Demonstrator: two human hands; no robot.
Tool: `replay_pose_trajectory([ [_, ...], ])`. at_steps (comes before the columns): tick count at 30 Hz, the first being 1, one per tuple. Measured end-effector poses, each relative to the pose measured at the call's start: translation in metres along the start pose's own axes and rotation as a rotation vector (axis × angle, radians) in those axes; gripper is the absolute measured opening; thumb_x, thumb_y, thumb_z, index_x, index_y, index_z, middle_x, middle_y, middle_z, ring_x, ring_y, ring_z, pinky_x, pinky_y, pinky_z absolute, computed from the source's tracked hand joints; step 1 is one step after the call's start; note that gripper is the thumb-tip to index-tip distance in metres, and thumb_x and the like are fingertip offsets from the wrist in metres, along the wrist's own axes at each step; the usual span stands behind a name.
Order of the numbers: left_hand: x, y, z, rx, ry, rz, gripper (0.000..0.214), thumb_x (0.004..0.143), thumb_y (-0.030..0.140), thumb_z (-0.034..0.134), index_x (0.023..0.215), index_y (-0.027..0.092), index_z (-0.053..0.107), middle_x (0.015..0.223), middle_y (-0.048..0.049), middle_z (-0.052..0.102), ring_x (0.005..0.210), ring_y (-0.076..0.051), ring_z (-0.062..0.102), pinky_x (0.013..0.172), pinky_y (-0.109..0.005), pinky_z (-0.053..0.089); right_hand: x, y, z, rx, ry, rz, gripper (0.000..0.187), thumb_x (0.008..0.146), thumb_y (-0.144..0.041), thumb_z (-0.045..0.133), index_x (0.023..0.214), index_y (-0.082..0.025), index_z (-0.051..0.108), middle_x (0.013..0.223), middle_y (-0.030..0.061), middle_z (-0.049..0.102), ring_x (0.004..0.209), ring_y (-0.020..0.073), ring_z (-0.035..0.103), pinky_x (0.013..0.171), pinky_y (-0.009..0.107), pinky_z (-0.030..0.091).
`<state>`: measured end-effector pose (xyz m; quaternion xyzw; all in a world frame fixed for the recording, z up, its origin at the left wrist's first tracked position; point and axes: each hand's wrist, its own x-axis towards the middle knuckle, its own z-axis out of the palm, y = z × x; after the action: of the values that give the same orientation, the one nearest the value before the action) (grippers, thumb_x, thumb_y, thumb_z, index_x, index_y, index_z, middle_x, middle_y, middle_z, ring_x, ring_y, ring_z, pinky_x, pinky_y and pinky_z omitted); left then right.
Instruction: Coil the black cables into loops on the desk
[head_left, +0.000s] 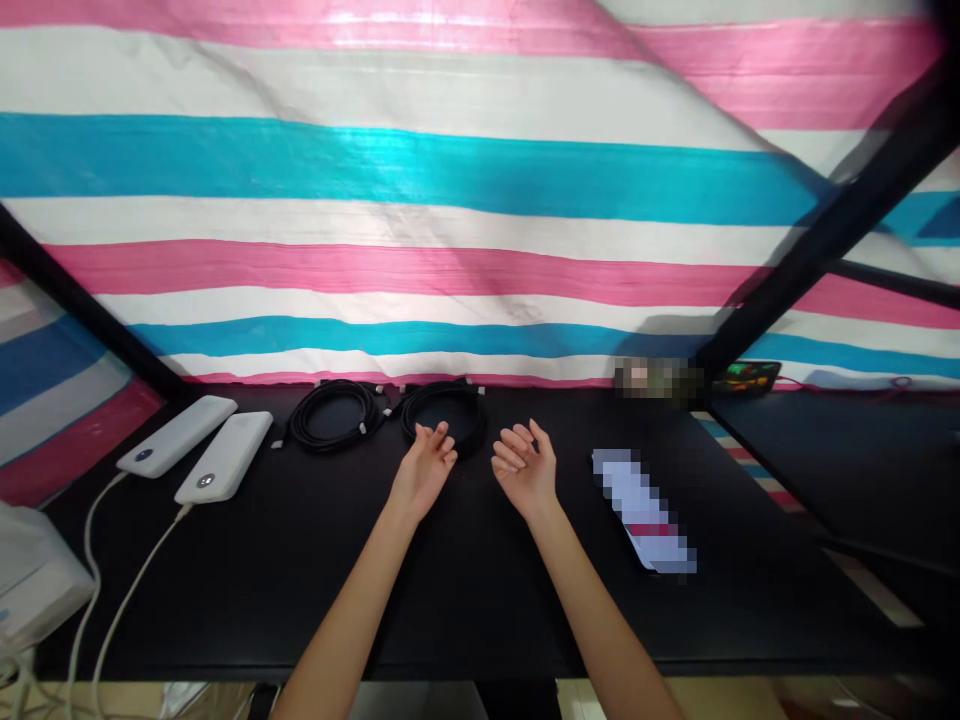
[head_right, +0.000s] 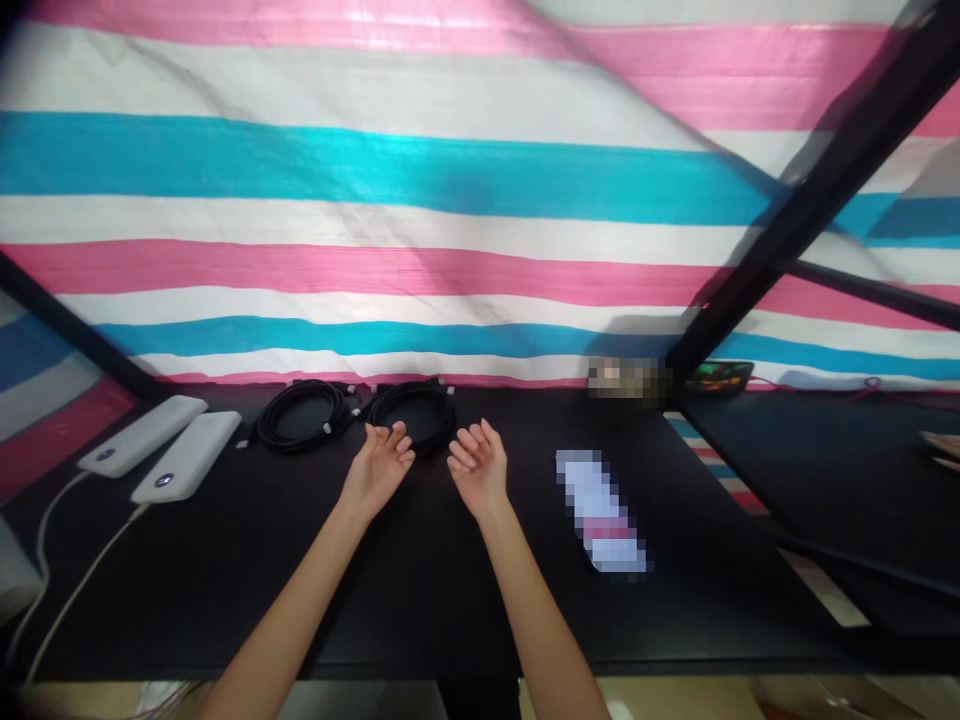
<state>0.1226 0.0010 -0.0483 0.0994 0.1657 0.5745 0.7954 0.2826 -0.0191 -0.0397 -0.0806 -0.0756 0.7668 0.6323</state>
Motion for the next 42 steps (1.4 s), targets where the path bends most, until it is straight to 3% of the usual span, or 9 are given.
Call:
replay_pose_trajectory([
  [10, 0.0013, -0.0004, -0.0013, 0.048, 0.03, -0.018, 0.004, 0.078, 0.023, 0.067, 0.079, 0.02, 0.069, 0.085, -0.0021, 0.064, 0.062, -0.009, 0.048, 0.053, -0.021, 0.039, 0.0034, -0.0008, -0.004, -0.018, 0.023, -0.008, 0.033, 0.077, -0.026, 0.063, 0.059, -0.02, 0.035, 0.05, -0.0101, 0.031, 0.037, 0.0034, 0.027, 0.035, 0.015, 0.025],
  [25, 0.0, -0.0023, -0.0018, 0.068, 0.047, 0.011, 0.01, 0.072, 0.017, 0.069, 0.066, 0.016, 0.061, 0.085, -0.0023, 0.063, 0.061, -0.009, 0.046, 0.053, -0.022, 0.038, 0.0032, 0.0, -0.0028, -0.048, 0.025, -0.007, 0.033, 0.074, -0.022, 0.064, 0.058, -0.019, 0.035, 0.05, -0.0101, 0.032, 0.037, 0.0033, 0.025, 0.034, 0.014, 0.024],
  [30, 0.001, -0.0025, -0.0032, 0.051, 0.029, 0.007, 0.016, 0.072, 0.025, 0.072, 0.065, 0.017, 0.062, 0.084, -0.0023, 0.063, 0.061, -0.01, 0.046, 0.053, -0.022, 0.039, 0.0035, 0.001, -0.0033, -0.031, 0.029, -0.004, 0.033, 0.075, -0.021, 0.063, 0.057, -0.019, 0.035, 0.05, -0.0097, 0.031, 0.038, 0.0037, 0.026, 0.035, 0.014, 0.025],
  [35, 0.0039, -0.0034, -0.0072, 0.022, 0.003, 0.004, 0.026, 0.061, 0.035, 0.08, 0.062, 0.017, 0.061, 0.084, -0.0014, 0.063, 0.061, -0.01, 0.046, 0.053, -0.022, 0.04, 0.0026, 0.0015, -0.0002, -0.067, 0.043, -0.015, 0.035, 0.073, -0.023, 0.065, 0.057, -0.019, 0.034, 0.049, -0.01, 0.031, 0.037, 0.0032, 0.024, 0.034, 0.014, 0.025],
  [42, 0.003, -0.0056, -0.004, 0.121, 0.058, -0.007, 0.017, 0.065, 0.028, 0.078, 0.069, 0.018, 0.065, 0.081, -0.0003, 0.063, 0.06, -0.008, 0.048, 0.051, -0.02, 0.04, 0.0044, 0.0014, -0.0034, -0.101, 0.075, -0.035, 0.035, 0.073, -0.023, 0.065, 0.058, -0.019, 0.033, 0.049, -0.01, 0.031, 0.037, 0.003, 0.024, 0.033, 0.013, 0.023],
])
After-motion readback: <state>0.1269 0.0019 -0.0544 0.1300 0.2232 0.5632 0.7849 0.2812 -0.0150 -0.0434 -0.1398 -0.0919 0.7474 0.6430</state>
